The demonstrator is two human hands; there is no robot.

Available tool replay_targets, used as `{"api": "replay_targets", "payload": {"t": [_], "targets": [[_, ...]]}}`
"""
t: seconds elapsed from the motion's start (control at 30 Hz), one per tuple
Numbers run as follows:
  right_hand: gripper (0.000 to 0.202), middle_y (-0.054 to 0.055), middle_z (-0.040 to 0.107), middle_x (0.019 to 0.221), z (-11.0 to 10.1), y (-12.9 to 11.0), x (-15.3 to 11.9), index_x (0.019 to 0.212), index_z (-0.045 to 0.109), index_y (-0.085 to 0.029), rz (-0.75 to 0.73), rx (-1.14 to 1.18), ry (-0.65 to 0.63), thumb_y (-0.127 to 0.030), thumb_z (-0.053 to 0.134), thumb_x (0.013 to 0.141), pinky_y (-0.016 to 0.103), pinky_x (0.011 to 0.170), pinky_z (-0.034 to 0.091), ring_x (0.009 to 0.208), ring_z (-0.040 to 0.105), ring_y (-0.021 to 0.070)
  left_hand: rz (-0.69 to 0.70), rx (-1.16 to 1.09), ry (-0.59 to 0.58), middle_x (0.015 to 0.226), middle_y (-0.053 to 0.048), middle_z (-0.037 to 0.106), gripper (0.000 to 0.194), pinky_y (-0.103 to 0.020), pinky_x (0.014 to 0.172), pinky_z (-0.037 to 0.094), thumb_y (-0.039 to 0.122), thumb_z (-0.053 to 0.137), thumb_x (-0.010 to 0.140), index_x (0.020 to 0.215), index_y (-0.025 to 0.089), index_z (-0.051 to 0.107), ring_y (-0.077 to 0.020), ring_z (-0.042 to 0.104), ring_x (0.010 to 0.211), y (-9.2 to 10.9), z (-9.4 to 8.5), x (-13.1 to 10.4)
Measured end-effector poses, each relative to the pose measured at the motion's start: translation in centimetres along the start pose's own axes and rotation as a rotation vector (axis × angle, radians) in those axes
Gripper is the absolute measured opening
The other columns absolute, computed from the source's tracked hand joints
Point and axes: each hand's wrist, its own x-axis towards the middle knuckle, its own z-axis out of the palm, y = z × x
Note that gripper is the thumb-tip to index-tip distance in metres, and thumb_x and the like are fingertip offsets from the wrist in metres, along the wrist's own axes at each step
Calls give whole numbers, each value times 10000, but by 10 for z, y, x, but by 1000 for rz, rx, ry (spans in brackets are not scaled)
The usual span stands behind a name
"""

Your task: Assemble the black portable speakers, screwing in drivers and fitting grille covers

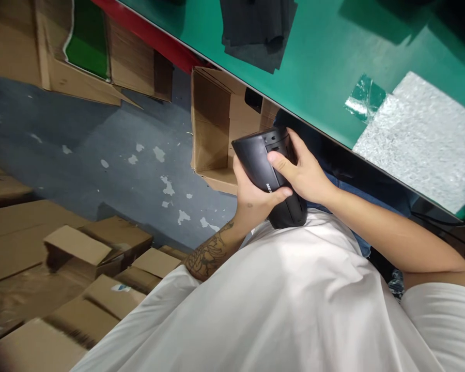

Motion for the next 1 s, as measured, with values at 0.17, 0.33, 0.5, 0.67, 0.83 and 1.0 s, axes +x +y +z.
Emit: {"api": "replay_targets", "payload": {"t": [0.17, 0.33, 0.5, 0.67, 0.83, 1.0], "targets": [[1291, 164, 385, 1602, -18, 15, 1, 1641, 402, -72, 91, 18, -51, -1081, 765, 922, 422, 1389, 440, 1507, 462, 298, 37, 20, -20, 1548, -164, 591, 1121, -520, 1311, 466, 776, 934, 718, 1548, 253, 391, -344, 603, 1492, -10, -2, 24], [1215, 196, 305, 1645, -30, 27, -43, 1771, 285, -71, 220, 12, -242, -924, 757, 1046, 438, 1316, 517, 1496, 482, 299, 18, -6, -39, 1542, -159, 607, 1103, -499, 1279, 500, 818, 880, 768, 1572, 244, 390, -322, 643, 1450, -11, 0, 35], [1415, 184, 53, 1721, -29, 41, -81, 1850, -98, -96, 244, -88, -259, -880, 775, 1058, 464, 1397, 383, 1628, 282, 286, -20, -39, -19, 1640, -155, 538, 1109, -537, 1319, 476, 677, 964, 768, 1629, 291, 381, -330, 563, 1551, -17, 9, 35], [1457, 158, -26, 1726, -25, 61, -90, 1851, -107, -51, 224, -183, -158, -1041, 604, 1051, 516, 1441, 192, 1680, 51, 295, -66, -86, -18, 1634, -166, 545, 1131, -510, 1330, 460, 707, 957, 764, 1620, 245, 380, -318, 587, 1523, -25, 18, 40], [1358, 173, 63, 1720, -27, 70, -92, 1853, -21, -1, 216, -308, -102, -1032, 455, 1107, 511, 1445, 183, 1661, 171, 307, -133, -95, 38, 1563, -151, 614, 1116, -535, 1318, 466, 751, 981, 695, 1547, 253, 458, -335, 626, 1474, -33, 26, 47], [1382, 185, 189, 1694, -29, 65, -90, 1855, 93, 16, 213, -377, -65, -1065, 465, 1078, 527, 1445, 189, 1654, 172, 347, -171, -106, 70, 1530, -140, 646, 1134, -537, 1309, 471, 768, 990, 664, 1534, 264, 465, -337, 650, 1442, -37, 30, 49]]}}
